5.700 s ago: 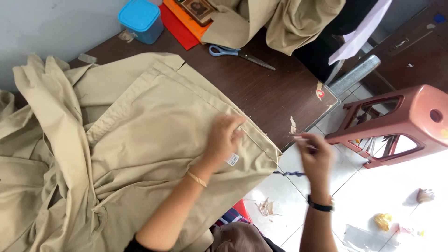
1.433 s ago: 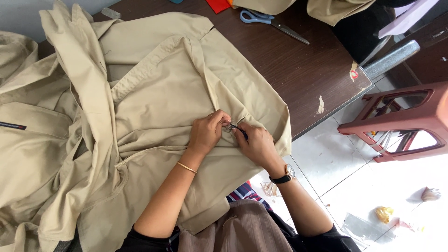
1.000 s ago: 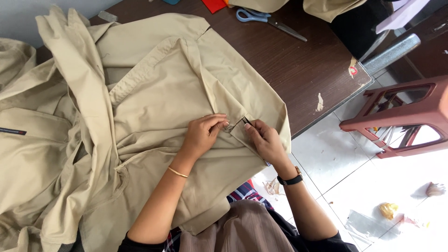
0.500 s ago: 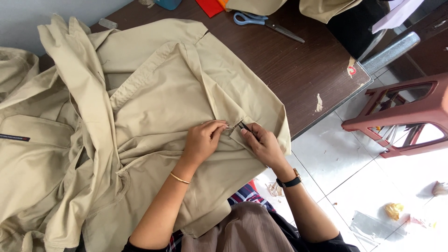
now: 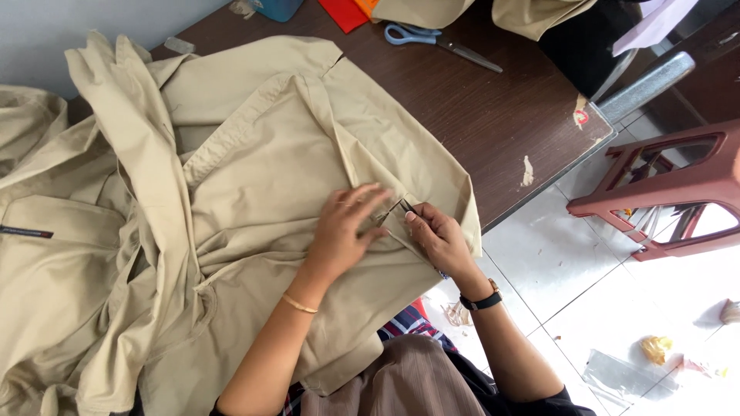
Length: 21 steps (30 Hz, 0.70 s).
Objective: Trimming loose threads from a tan garment using thread nippers on a work table.
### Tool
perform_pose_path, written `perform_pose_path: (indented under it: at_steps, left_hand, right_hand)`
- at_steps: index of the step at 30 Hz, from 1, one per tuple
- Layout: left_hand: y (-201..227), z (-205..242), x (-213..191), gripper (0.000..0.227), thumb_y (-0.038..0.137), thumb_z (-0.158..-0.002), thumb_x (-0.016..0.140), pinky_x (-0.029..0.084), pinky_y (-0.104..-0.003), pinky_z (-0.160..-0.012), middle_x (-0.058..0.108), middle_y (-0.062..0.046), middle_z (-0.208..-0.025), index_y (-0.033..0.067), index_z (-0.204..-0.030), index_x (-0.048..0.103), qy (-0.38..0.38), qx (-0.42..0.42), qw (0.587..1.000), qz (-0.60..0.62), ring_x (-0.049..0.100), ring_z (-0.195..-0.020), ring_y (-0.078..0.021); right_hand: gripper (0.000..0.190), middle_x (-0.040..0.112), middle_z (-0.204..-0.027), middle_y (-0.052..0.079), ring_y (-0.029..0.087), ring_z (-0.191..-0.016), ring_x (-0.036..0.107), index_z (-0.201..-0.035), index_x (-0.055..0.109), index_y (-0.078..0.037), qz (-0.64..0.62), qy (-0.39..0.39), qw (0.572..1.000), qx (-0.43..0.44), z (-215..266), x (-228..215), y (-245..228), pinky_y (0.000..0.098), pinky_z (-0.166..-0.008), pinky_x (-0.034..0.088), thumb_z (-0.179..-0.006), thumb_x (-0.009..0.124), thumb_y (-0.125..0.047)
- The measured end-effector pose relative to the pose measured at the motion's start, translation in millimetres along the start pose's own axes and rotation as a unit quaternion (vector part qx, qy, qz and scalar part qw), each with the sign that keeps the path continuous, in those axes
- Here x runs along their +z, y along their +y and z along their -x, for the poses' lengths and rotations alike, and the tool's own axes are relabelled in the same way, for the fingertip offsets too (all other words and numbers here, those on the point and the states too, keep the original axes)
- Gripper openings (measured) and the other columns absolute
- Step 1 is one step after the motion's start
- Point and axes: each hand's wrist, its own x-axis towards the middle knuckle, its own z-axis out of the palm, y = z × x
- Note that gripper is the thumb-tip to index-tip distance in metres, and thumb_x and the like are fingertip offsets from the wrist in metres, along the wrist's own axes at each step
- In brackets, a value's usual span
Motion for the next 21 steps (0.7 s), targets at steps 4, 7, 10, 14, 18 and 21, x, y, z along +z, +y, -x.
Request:
perform_pose_path:
  at_steps: [4, 7, 10, 14, 18, 21]
  left_hand:
    - [-12.3, 0.3, 16.1, 0.026, 0.034, -0.082, 0.062, 0.038, -0.044, -0.093, 0.061, 0.003, -0.108, 0.0197, -0.103, 0.068, -0.079, -0.032, 0.993, -0.087, 0.050, -0.105, -0.0235]
    - [-22.5, -0.5, 21.6, 0.007, 0.022, -0.073, 0.075, 0.050, -0.034, -0.073, 0.066, -0.001, -0.074, 0.0162, -0.073, 0.070, 0.003, 0.032, 0.999, -0.030, 0.063, -0.079, -0.0218]
    - [-27.5, 6.0, 15.0, 0.005, 0.012, -0.076, 0.071, 0.052, -0.031, -0.070, 0.068, 0.000, -0.074, 0.0169, -0.075, 0.071, 0.007, -0.036, 0.999, 0.021, 0.066, -0.075, -0.0214]
    - [-5.4, 24.2, -11.1, 0.015, 0.005, -0.077, 0.063, 0.053, -0.034, -0.068, 0.071, -0.001, -0.072, 0.0177, -0.078, 0.072, 0.000, -0.142, 0.989, 0.041, 0.068, -0.072, -0.0250]
    - [60.1, 40.7, -38.7, 0.019, 0.006, -0.070, 0.057, 0.049, -0.019, -0.073, 0.075, 0.005, -0.076, 0.0163, -0.072, 0.074, -0.254, -0.242, 0.920, 0.177, 0.068, -0.075, -0.0049]
    - [80.6, 46.6, -36.0, 0.041, 0.000, -0.070, 0.043, 0.047, -0.020, -0.081, 0.072, -0.001, -0.079, 0.0100, -0.101, 0.069, -0.500, -0.119, 0.823, 0.243, 0.068, -0.081, -0.0084]
  right_hand:
    - [0.023, 0.048, -0.051, 0.000, 0.010, -0.053, 0.042, -0.088, 0.063, -0.006, -0.005, -0.004, 1.000, 0.000, -2.3, 1.1, 5.4, 0.0222, -0.055, 0.038, -0.094, 0.053, -0.025]
    - [0.021, 0.046, -0.052, -0.002, 0.008, -0.052, 0.040, -0.089, 0.062, -0.005, -0.033, -0.010, 0.999, -0.010, -0.6, -1.5, 6.3, 0.0205, -0.054, 0.035, -0.095, 0.053, -0.024]
    - [0.021, 0.045, -0.051, -0.002, 0.008, -0.051, 0.040, -0.089, 0.062, -0.005, -0.042, -0.009, 0.999, -0.018, 1.3, -1.3, 0.8, 0.0202, -0.054, 0.035, -0.095, 0.054, -0.023]
    - [0.021, 0.045, -0.051, -0.002, 0.008, -0.051, 0.040, -0.088, 0.062, -0.004, -0.041, -0.011, 0.999, -0.025, 0.1, -2.7, 2.1, 0.0206, -0.054, 0.035, -0.095, 0.053, -0.022]
    - [0.023, 0.042, -0.059, -0.005, 0.005, -0.050, 0.033, -0.081, 0.053, -0.010, -0.006, -0.007, 1.000, 0.007, -2.7, -1.3, 1.0, 0.0198, -0.045, 0.026, -0.095, 0.049, -0.028]
    - [0.024, 0.040, -0.056, -0.002, 0.005, -0.045, 0.031, -0.080, 0.052, -0.009, -0.070, -0.018, 0.997, 0.027, -2.1, -2.1, -6.0, 0.0192, -0.039, 0.023, -0.095, 0.048, -0.027]
